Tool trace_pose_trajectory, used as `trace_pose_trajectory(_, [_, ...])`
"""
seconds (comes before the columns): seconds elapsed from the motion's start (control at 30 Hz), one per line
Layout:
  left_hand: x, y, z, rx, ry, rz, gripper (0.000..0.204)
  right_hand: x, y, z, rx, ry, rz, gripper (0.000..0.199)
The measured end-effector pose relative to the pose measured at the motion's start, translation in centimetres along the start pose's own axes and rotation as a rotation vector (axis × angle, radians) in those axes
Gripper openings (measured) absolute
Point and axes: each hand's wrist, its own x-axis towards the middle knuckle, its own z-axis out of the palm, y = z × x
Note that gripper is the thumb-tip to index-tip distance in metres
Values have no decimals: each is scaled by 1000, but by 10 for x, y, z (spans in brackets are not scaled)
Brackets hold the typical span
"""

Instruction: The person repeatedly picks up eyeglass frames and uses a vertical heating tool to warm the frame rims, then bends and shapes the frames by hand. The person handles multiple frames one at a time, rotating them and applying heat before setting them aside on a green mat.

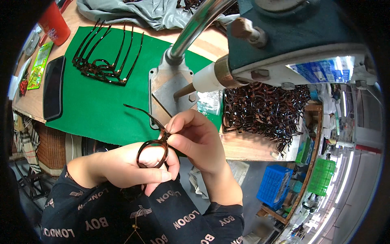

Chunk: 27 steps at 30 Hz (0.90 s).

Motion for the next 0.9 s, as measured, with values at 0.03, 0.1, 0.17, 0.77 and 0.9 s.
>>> trace_pose_trajectory(0.03, [1, 1, 1, -37, -6, 32, 17, 3, 0, -3, 49, -15, 17, 15])
trace_pose_trajectory(0.1, [3, 5, 2, -109, -20, 95, 18, 2, -3, -2, 49, 7, -10, 14])
trace_pose_trajectory(0.17, [6, 15, 2, -62, -10, 100, 20, -1, -13, 3, -167, 85, -136, 12])
trace_pose_trajectory(0.77, [63, 66, 0, -34, 118, 308, 39, -34, -100, -12, -734, 262, -819, 13])
trace_pose_trajectory(0.9, [67, 65, 5, -41, 135, 324, 38, -31, -175, 13, -874, 379, -1198, 42])
